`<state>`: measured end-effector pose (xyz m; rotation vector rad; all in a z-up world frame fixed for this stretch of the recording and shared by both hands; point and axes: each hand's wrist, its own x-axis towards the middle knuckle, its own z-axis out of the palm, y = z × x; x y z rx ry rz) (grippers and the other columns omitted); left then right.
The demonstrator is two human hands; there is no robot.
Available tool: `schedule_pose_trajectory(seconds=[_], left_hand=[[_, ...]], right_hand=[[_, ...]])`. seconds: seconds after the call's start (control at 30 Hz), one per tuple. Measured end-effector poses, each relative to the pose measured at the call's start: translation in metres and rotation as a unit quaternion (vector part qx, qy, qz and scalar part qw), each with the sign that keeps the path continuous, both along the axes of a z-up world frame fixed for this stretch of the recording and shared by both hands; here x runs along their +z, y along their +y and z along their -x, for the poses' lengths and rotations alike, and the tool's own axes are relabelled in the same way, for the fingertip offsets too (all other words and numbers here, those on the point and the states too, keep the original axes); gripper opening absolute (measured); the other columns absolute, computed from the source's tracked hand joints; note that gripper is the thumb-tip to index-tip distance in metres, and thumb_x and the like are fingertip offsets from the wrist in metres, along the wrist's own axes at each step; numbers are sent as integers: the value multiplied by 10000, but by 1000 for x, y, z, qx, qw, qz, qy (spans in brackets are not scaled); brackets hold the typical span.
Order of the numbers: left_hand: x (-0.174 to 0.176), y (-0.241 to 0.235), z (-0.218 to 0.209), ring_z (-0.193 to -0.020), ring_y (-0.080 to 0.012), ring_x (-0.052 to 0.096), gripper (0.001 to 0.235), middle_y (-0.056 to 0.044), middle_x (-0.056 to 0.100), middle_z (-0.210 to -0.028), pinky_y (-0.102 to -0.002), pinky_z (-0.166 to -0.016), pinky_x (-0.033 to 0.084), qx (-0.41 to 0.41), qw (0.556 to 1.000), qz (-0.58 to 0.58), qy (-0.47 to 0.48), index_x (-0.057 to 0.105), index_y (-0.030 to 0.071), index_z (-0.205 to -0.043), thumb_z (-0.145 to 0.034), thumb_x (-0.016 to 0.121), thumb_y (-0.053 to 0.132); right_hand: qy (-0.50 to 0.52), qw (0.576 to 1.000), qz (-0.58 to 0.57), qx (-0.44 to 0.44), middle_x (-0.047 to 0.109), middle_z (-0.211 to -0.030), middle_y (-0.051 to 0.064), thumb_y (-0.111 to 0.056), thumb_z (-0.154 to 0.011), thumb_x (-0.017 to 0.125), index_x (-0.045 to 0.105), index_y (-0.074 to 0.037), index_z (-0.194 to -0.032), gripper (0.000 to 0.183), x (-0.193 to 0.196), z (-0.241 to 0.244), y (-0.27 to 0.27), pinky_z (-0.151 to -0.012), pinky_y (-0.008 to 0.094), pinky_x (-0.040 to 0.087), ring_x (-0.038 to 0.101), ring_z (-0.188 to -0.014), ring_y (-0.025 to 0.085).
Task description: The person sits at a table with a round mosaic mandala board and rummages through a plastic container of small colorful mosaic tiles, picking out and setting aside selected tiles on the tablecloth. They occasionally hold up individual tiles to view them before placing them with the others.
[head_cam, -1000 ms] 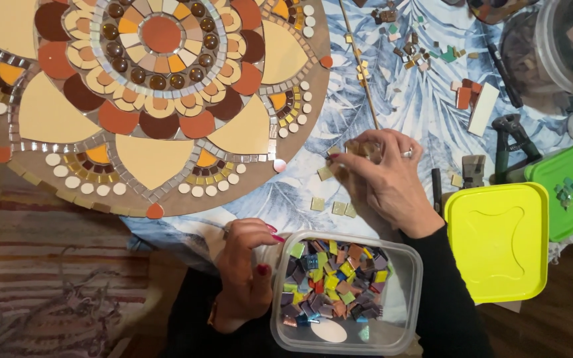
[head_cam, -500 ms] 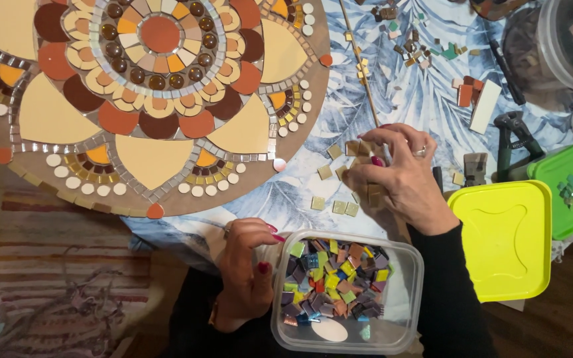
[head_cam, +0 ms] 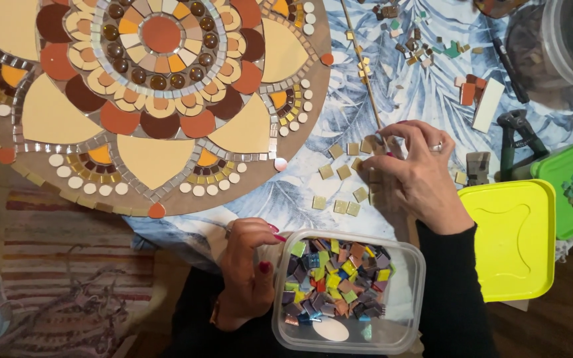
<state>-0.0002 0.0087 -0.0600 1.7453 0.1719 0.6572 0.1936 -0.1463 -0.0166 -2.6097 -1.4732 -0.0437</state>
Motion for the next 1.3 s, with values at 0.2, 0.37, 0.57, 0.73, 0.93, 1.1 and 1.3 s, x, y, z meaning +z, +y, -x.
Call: schedule_pose_trajectory(seconds=[0.2,0.37,0.57,0.73,0.93,1.1,1.3], left_hand=[[5,1,-2,-772,-217,506,299,-67,512,-805,-342,-746,385,41,998,-44,-24,472,66,-810,-858,339,330],[-7,-2,0,-739,-220,475,340,-81,476,-789,-374,-764,360,70,994,-74,-34,455,67,-814,-871,265,343],[6,5,9,-740,-193,430,396,-78,459,-823,-344,-770,301,33,998,-48,-15,457,47,-843,-913,223,358],[2,4,9,-782,-200,422,396,-88,432,-848,-343,-777,319,10,999,-21,-32,447,30,-856,-916,241,362],[-10,1,12,-831,-202,447,294,-75,444,-866,-339,-797,370,-30,996,13,-85,448,48,-887,-856,344,321],[-17,12,23,-810,-194,449,540,-78,442,-868,-345,-767,408,70,973,11,-221,416,35,-895,-888,260,552],[3,114,48,-841,-202,434,520,-70,457,-926,-321,-803,362,400,853,-277,-186,426,45,-910,-914,128,471]], right_hand=[[20,1000,5,-4,454,-1153,74,-204,-658,603,631,-253,-864,214,-1,1,-4,-924,519,189,380,-1114,292],[6,999,33,37,458,-1244,106,-122,-485,622,612,-201,-975,497,-7,-3,-17,-978,465,200,392,-1157,311],[8,999,33,13,442,-1309,177,44,-558,609,641,-178,-978,476,-16,-5,-17,-866,386,422,398,-1143,316],[-26,998,52,-2,442,-1324,163,74,-647,598,647,-159,-952,387,-13,-3,-17,-779,328,471,425,-1122,275],[-25,998,54,-3,441,-1301,174,36,-680,605,635,-201,-988,390,-17,-5,-20,-819,354,476,438,-1129,290],[-54,997,57,24,484,-1249,194,-18,-669,589,635,-209,-1000,385,-29,-13,-27,-863,386,483,461,-1189,307],[74,997,9,-5,404,-1298,217,172,-577,533,641,-121,-933,473,-40,-16,-32,-860,417,431,353,-1271,340]])
